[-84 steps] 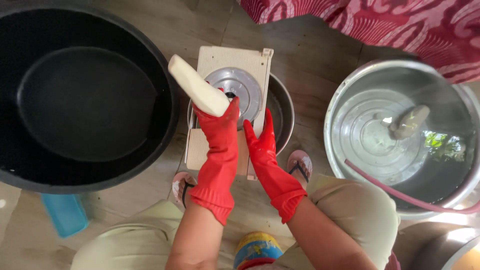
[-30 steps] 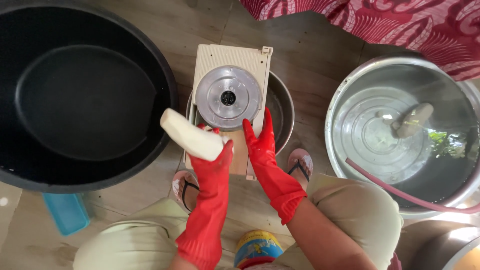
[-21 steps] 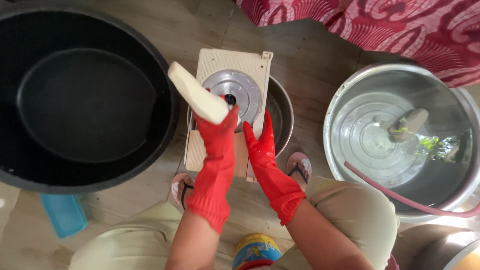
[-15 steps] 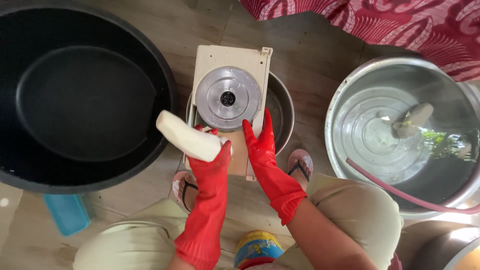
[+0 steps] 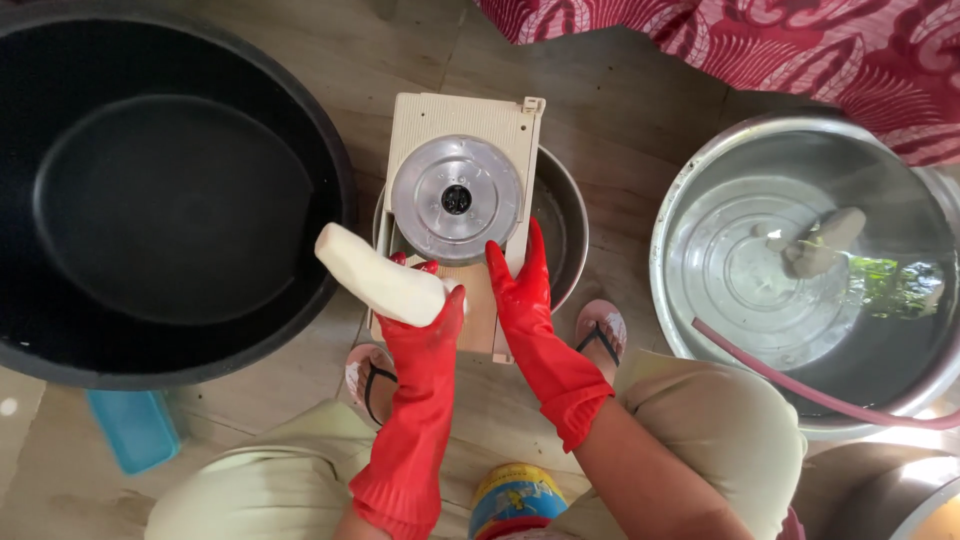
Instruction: Slicing a large white radish using a manual rotary slicing blade while wearing protective gloves.
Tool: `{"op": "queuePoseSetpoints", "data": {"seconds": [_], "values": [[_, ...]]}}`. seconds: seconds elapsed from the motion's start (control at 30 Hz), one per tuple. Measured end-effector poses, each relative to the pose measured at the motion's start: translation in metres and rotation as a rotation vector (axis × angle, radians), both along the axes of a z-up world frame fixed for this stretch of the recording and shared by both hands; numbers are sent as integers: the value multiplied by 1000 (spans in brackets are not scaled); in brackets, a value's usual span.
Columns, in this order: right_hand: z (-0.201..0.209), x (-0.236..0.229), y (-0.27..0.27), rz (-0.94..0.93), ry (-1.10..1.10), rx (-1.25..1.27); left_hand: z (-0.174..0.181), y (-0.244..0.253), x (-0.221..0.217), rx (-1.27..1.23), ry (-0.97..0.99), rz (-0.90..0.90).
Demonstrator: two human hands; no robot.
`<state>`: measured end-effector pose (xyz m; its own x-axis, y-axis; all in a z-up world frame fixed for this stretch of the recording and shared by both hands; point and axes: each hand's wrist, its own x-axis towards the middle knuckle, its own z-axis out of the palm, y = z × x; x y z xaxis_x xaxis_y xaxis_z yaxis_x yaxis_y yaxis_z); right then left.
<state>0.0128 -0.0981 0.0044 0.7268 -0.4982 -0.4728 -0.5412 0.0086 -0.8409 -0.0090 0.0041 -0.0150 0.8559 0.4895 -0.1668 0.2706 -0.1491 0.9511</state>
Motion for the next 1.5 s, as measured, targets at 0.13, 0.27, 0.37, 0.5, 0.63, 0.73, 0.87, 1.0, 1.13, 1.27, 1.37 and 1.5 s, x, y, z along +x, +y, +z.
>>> {"op": "queuePoseSetpoints", "data": {"seconds": [0.13, 0.27, 0.37, 0.5, 0.63, 0.73, 0.87, 1.0, 1.13, 1.27, 1.37, 1.5], "values": [[-2, -1, 0, -30, -22, 23, -27, -16, 42, -87, -45, 47], [3, -5, -1, -6, -8, -5, -18, -35, 86, -138, -103, 51], [2, -1, 0, -1, -20, 18, 2, -27, 60, -105, -55, 63], [7, 1, 0, -13, -12, 20, 21, 9, -8, -26, -267, -211], [4, 1, 0, -25, -21, 31, -10, -17, 40, -137, -18, 73], [-5, -5, -2, -7, 0, -3, -5, -31, 70, -108, -110, 52], [4, -3, 1, -3, -32, 16, -4, -21, 52, -126, -63, 69], [2, -1, -1, -11, -31, 24, -1, 0, 8, -26, 11, 32], [0, -3, 0, -21, -38, 31, -30, -16, 28, -161, 12, 77], [5, -6, 0, 6, -22, -9, 7, -40, 69, -121, -143, 15], [-42, -8, -3, -48, -213, 68, 18, -29, 76, -124, -60, -38], [-85, -19, -40, -116, -299, 354, 18, 5, 61, -86, 26, -160]]}}
